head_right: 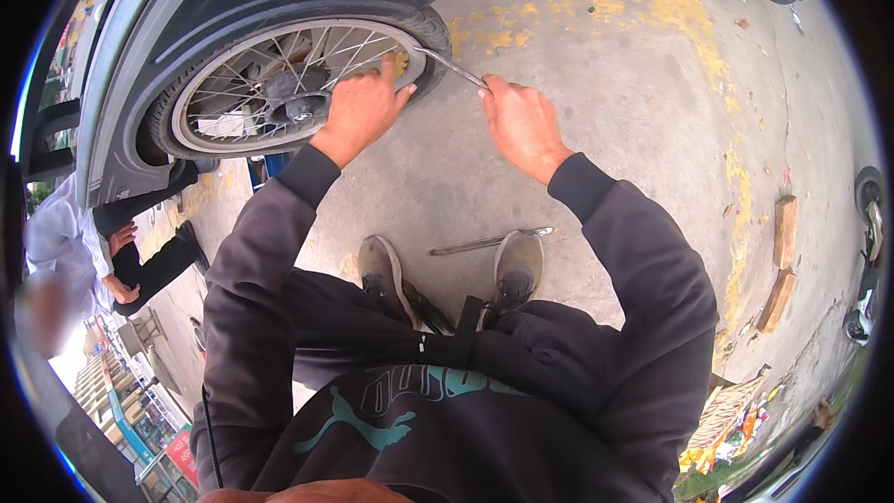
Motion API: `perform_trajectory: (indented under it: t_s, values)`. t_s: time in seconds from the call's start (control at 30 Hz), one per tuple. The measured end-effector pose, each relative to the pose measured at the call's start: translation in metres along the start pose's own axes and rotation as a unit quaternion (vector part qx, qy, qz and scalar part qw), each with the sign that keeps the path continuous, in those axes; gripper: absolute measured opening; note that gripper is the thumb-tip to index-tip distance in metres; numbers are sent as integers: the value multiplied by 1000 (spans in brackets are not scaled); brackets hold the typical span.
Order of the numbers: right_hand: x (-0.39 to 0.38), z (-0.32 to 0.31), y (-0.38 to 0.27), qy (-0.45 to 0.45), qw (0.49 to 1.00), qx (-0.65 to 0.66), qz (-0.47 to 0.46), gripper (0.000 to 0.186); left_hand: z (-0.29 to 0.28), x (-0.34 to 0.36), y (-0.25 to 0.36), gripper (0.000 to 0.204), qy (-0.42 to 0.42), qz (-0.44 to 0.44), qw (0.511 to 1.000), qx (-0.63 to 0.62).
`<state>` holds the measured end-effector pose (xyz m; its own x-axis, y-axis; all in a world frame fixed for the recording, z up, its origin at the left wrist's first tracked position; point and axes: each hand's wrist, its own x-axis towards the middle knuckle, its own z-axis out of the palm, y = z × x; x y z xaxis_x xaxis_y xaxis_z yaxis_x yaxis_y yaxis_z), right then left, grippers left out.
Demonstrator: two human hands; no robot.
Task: The person uses a metal tire lever to pry the tire bead off the rim of a tricycle wheel. After loosening the bead, they pull the inner tube out from between the tire and the rim by hand.
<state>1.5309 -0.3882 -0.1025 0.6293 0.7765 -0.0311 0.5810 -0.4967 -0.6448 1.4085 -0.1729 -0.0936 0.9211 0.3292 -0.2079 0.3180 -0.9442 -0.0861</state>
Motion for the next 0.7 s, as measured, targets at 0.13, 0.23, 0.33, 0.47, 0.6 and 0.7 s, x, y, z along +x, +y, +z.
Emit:
perform_trajectory:
  t_s: [0.13,0.23,0.33,0.47,0.6,0.7]
  values:
    - [-3,-8,-2,23,997,72,9,21,-18,-3,3,43,64,31,997,-19]
    - [-5,-10,-5,48,996,78,1,24,-27,-12,6,37,269,0,955,-126]
    - [-1,-8,-2,56,997,55,-13,25,-27,-16,5,44,384,-89,872,-289]
    - [6,-3,10,57,997,35,-45,26,-29,0,24,59,416,-125,863,-259]
    - [17,-7,23,61,994,16,-92,26,-21,25,30,55,388,-161,823,-383]
    - [31,-15,38,35,992,13,-125,24,-14,31,23,51,371,-154,819,-409]
